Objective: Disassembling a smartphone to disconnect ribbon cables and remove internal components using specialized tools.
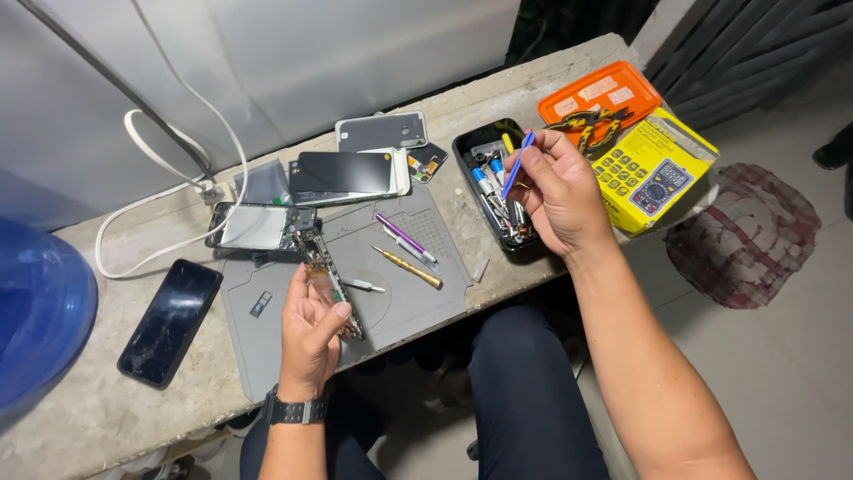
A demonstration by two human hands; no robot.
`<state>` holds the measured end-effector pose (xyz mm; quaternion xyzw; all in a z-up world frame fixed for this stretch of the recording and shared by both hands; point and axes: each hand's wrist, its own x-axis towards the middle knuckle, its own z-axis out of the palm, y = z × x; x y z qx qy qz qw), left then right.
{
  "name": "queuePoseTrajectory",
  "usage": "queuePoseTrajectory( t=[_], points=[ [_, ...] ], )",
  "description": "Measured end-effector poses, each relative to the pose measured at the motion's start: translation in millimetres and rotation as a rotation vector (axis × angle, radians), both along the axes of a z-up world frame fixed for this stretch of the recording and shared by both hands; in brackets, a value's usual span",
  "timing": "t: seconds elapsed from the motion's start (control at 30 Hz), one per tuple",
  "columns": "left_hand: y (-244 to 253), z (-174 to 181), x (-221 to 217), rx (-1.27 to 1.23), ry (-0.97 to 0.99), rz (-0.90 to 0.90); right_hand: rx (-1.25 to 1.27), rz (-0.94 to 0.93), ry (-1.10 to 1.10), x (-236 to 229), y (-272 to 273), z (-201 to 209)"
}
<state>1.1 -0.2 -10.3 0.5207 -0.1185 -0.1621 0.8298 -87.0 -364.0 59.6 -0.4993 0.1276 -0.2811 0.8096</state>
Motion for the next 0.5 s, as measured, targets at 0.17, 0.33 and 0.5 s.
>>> queuePoseTrajectory(
  t=[0.17, 0.33, 0.5],
  points=[
    [12.1, -72.6, 13.1, -0.072, 0.015, 0.008, 0.016, 0.132, 0.012, -5.4, 51.3, -15.3],
    [-0.5, -26.0, 5.8, -0.206, 0.053, 0.082, 0.103, 0.309, 0.113, 1.7, 131.1, -51.6],
    [1.5, -16.0, 7.7, -0.192, 0.125, 0.114, -0.004, 0.323, 0.091, 15.2, 187.1, -26.2]
  ],
)
